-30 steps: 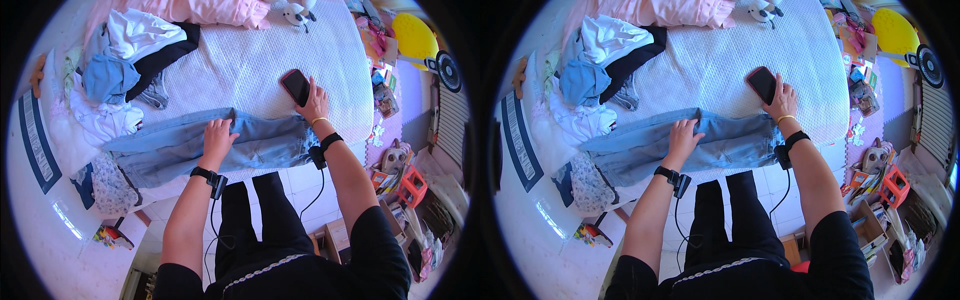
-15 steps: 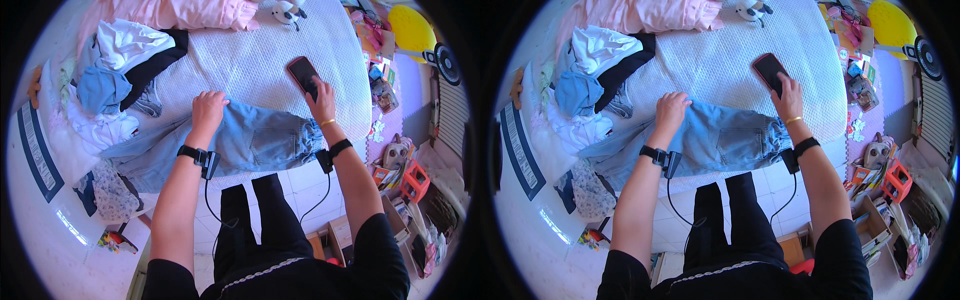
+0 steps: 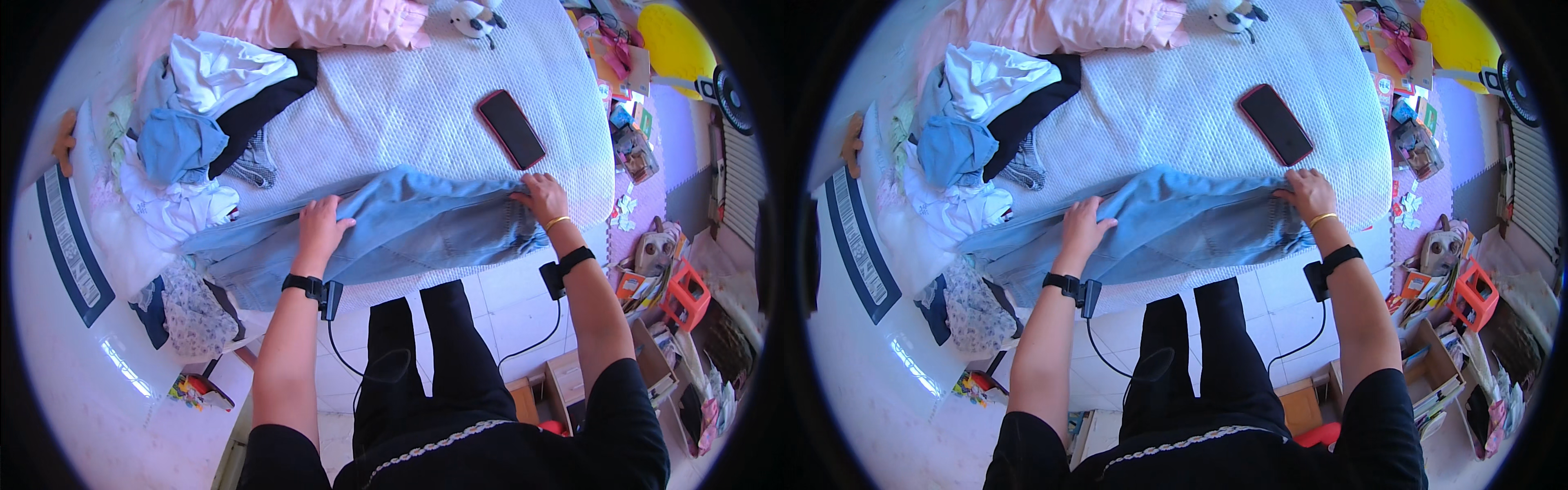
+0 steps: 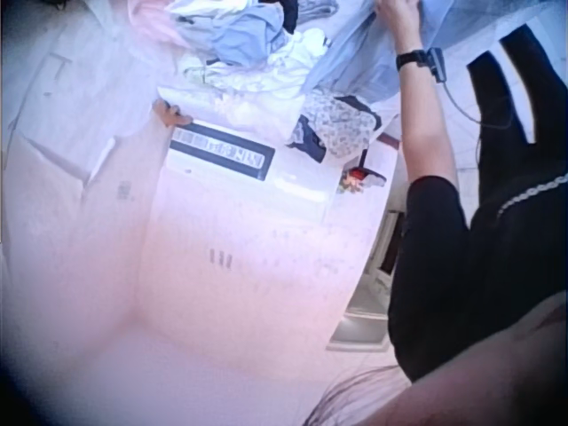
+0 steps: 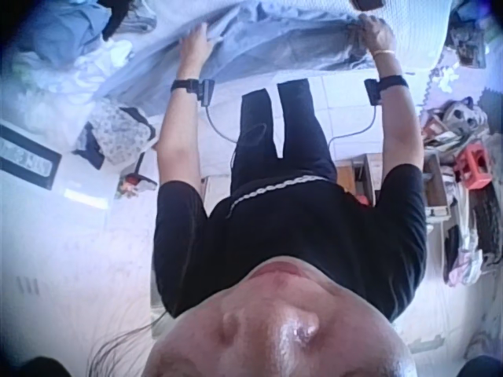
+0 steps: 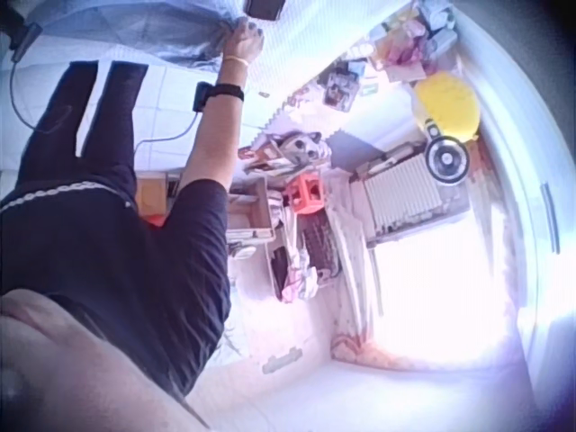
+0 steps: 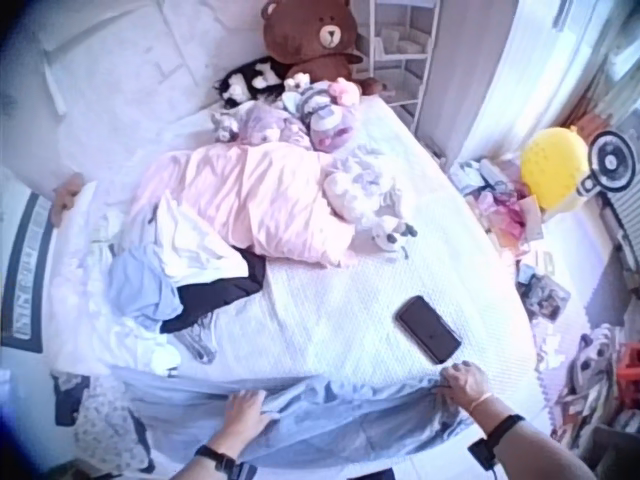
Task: The person folds a colorful cloth, a black shirt, and blue denim pants on a bed by hand, then carries and places each item onto a stack on a red chair.
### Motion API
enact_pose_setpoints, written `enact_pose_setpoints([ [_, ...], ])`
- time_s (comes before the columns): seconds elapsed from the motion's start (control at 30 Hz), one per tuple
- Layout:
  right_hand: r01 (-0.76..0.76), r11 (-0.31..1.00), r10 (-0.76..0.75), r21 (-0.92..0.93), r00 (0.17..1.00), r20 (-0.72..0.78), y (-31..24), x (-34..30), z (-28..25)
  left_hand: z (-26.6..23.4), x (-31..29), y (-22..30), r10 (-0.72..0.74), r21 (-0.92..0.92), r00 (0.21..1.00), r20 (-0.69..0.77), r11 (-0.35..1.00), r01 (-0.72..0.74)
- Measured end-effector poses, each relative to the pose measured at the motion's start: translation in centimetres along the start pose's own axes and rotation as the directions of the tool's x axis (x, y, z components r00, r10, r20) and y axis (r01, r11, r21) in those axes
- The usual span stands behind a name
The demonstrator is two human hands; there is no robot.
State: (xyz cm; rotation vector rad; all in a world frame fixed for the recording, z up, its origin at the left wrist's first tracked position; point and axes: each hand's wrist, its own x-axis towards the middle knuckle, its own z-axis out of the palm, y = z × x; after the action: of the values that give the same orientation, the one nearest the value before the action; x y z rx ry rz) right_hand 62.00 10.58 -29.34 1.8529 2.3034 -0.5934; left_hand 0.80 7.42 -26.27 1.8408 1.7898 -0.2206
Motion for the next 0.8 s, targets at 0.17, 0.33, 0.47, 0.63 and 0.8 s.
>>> enact_pose_setpoints([
  [0.17,-0.085,0.996,0.085,-0.017,0.996,-0.017,-2.1,1.1,-1.3,1.5,-4.4,-3.3,-0.042,0.041,0.999,-0.006,0.998,0.043],
  [0.33,0.156,0.977,-0.13,0.147,0.977,-0.17,-11.3,3.5,-1.5,2.0,-7.1,-7.6,-0.077,0.067,0.997,-0.023,0.995,0.078],
  [0.47,0.276,0.933,-0.259,0.229,0.96,-0.103,-20.6,6.6,-1.1,1.4,-8.8,-10.9,-0.063,0.103,0.997,-0.038,0.992,0.067],
  [0.63,0.269,0.962,-0.271,0.051,0.962,0.037,-27.0,9.4,0.5,0.3,-11.0,-15.9,-0.064,0.109,0.997,-0.04,0.992,0.068],
  [0.8,0.196,0.98,-0.193,-0.021,0.976,0.1,-28.9,9.6,3.0,0.1,-15.7,-22.5,-0.165,0.206,0.984,-0.066,0.963,0.176],
])
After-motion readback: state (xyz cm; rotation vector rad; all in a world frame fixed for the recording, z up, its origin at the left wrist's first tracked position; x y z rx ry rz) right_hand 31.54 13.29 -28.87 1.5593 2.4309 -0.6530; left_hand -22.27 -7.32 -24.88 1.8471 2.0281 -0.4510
